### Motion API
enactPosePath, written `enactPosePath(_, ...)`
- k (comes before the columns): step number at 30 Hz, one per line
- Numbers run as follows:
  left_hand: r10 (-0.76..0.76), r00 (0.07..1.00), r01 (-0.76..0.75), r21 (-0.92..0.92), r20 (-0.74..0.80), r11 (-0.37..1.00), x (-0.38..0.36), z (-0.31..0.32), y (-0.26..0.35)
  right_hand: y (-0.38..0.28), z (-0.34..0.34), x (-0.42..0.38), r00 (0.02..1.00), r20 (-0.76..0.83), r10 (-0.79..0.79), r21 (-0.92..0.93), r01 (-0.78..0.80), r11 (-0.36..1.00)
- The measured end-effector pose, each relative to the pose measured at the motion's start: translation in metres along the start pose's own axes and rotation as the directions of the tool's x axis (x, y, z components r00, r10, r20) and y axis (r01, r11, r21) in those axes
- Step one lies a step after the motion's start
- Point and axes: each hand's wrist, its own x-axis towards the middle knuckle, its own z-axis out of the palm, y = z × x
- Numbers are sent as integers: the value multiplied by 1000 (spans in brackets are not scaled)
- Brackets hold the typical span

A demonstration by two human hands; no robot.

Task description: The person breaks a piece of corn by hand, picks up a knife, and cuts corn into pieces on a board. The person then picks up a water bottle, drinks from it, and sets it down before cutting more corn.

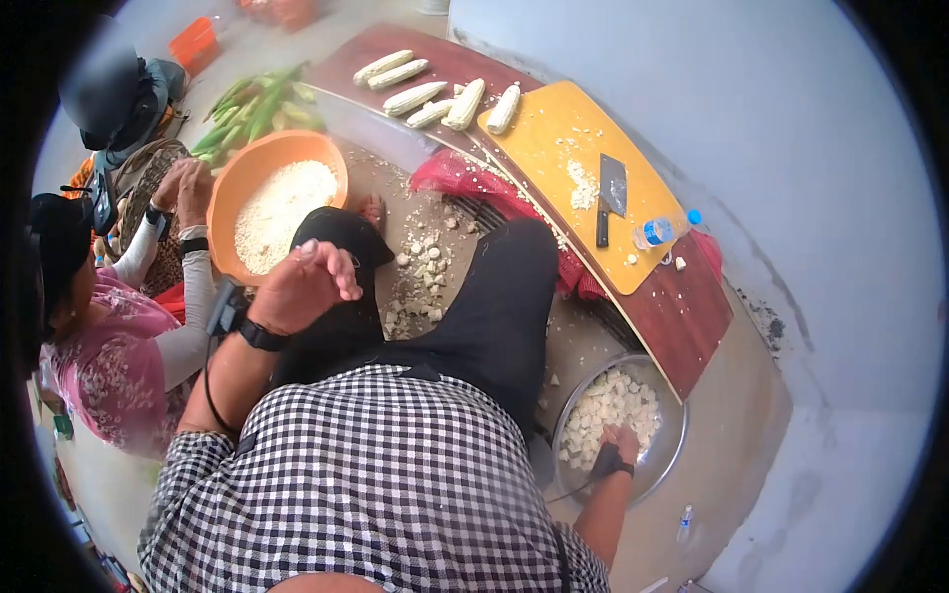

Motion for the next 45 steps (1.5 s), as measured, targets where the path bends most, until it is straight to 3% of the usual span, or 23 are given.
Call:
enactPosePath(4, 65, 989, -93, 226, 130, 970, 17, 35, 30, -48, 56, -29, 962, 269, 50, 110, -82, 990)
enactPosePath(7, 89, 920, -163, 168, 382, 972, 33, 59, 40, -109, 123, -85, 924, 381, -19, 285, -98, 954)
enactPosePath(9, 11, 913, -177, 371, 408, 911, 45, 70, 45, -136, 164, -113, 842, 518, -150, 313, -24, 949)
enactPosePath(10, -48, 918, -153, 461, 394, 874, 47, 69, 43, -161, 188, -145, 716, 673, -186, 233, 34, 972)
enactPosePath(11, -124, 924, -131, 604, 362, 786, 55, 63, 40, -172, 209, -166, 692, 700, -177, 77, 174, 982)
enactPosePath(12, -210, 923, -97, 724, 321, 683, 59, 50, 32, -178, 223, -179, 583, 806, -97, -71, 259, 963)
enactPosePath(14, -301, 931, 54, 738, 207, 673, 62, 7, -3, -181, 252, -206, 556, 822, 122, -339, 307, 889)
enactPosePath(16, -377, 925, 175, 820, 53, 544, 56, -31, -32, -171, 271, -210, 510, 860, 23, -362, 578, 732)
enactPosePath(18, -478, 879, 160, 943, -1, 292, 45, -35, -39, -178, 276, -211, 548, 834, 66, -427, 564, 707)
enactPosePath(19, -467, 884, 86, 970, 31, 228, 40, -33, -44, -183, 277, -212, 566, 820, 84, -456, 559, 692)
enactPosePath(20, -457, 887, 14, 987, 63, 163, 36, -29, -46, -184, 277, -213, 525, 849, 58, -419, 602, 680)
enactPosePath(22, -494, 861, 30, 957, 122, 289, 32, -28, -48, -184, 279, -218, 428, 904, 21, -337, 680, 651)
enactPosePath(25, -546, 825, 84, 923, 148, 377, 25, -25, -44, -175, 287, -228, 341, 933, 113, -318, 641, 699)
enactPosePath(30, -498, 862, 109, 927, 92, 359, 3, -16, -40, -179, 290, -235, 384, 910, 158, -393, 675, 624)
enactPosePath(32, -425, 895, 49, 917, 135, 395, -4, -14, -42, -179, 291, -240, 386, 911, 142, -384, 673, 632)
enactPosePath(36, -391, 911, 51, 902, 134, 429, -14, -7, -44, -177, 293, -242, 397, 917, -36, -269, 682, 680)
enactPosePath(42, -331, 940, 23, 950, 86, 312, -17, -2, -40, -177, 295, -244, 376, 924, -66, -204, 631, 748)
enactPosePath(45, -312, 948, 80, 894, 69, 440, -20, -9, -43, -181, 295, -246, 376, 926, 22, -238, 538, 809)
